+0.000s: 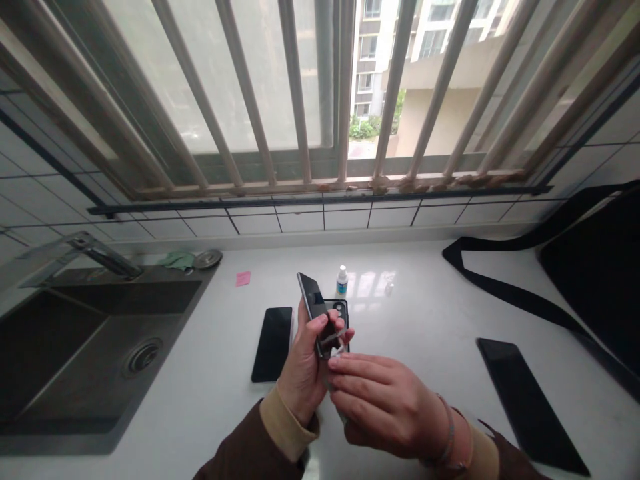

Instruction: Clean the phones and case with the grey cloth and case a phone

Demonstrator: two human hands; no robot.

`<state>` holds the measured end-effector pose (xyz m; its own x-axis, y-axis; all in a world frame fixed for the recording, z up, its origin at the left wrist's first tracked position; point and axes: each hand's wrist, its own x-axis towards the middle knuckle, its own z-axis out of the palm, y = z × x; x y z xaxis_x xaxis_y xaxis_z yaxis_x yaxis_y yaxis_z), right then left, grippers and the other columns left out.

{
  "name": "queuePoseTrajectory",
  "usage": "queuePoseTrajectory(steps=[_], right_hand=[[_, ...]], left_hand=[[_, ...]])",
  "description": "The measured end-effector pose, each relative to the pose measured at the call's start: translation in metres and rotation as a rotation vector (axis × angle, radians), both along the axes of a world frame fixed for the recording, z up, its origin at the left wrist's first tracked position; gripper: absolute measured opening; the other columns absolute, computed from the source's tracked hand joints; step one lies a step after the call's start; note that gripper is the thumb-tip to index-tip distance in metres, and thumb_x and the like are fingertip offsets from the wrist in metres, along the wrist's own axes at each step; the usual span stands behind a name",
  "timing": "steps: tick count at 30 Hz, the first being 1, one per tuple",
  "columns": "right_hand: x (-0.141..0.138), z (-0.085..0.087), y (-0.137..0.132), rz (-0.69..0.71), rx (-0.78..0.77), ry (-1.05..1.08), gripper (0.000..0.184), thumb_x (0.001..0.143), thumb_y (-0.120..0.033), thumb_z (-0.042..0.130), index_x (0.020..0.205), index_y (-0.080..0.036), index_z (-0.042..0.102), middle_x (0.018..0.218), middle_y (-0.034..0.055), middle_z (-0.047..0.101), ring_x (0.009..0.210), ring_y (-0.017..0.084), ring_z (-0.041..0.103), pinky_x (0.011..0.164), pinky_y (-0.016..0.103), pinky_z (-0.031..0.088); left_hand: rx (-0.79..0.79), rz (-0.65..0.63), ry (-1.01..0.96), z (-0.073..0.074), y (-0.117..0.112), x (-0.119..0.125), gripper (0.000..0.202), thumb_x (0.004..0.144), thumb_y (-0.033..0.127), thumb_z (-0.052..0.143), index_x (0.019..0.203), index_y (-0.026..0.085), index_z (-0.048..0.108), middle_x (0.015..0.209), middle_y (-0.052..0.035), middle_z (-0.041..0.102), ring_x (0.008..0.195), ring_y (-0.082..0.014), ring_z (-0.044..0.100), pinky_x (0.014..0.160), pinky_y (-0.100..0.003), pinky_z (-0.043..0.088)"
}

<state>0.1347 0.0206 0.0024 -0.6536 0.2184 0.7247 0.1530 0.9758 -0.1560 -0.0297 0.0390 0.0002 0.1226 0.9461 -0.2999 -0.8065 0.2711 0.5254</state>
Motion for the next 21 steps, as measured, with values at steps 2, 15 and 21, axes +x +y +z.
queuePoseTrajectory(steps=[2, 15, 21], right_hand=[[0.001, -0.001, 0.001, -0.063, -0.109, 0.085, 0.028, 0.09, -0.008, 0.063, 0.115, -0.01, 0.075, 0.11, 0.0117, 0.083, 0.11, 0.026, 0.078, 0.106, 0.04, 0.064], [0.014, -0.017, 0.032, -0.366, -1.621, 0.786, 0.047, 0.089, -0.057, 0.076, 0.109, -0.016, 0.078, 0.096, 0.0092, 0.077, 0.077, 0.019, 0.069, 0.064, 0.029, 0.059], [0.004, -0.018, 0.021, -0.281, -1.571, 0.54, 0.039, 0.098, -0.053, 0.068, 0.109, -0.017, 0.078, 0.084, 0.0035, 0.071, 0.067, 0.012, 0.059, 0.057, 0.022, 0.047]], left_hand=[[-0.004, 0.075, -0.035, 0.0, 0.003, -0.004, 0.019, 0.095, 0.021, 0.07, 0.114, 0.019, 0.067, 0.102, -0.0058, 0.072, 0.098, -0.0184, 0.073, 0.107, -0.048, 0.058], [-0.022, -0.015, 0.12, 0.006, 0.008, 0.005, 0.041, 0.103, 0.032, 0.065, 0.138, 0.011, 0.066, 0.134, -0.022, 0.073, 0.119, -0.0321, 0.074, 0.108, -0.05, 0.058], [-0.079, 0.055, 0.128, 0.001, 0.008, 0.005, 0.035, 0.102, 0.035, 0.067, 0.13, 0.014, 0.068, 0.12, -0.0187, 0.078, 0.096, -0.0278, 0.079, 0.096, -0.051, 0.063]])
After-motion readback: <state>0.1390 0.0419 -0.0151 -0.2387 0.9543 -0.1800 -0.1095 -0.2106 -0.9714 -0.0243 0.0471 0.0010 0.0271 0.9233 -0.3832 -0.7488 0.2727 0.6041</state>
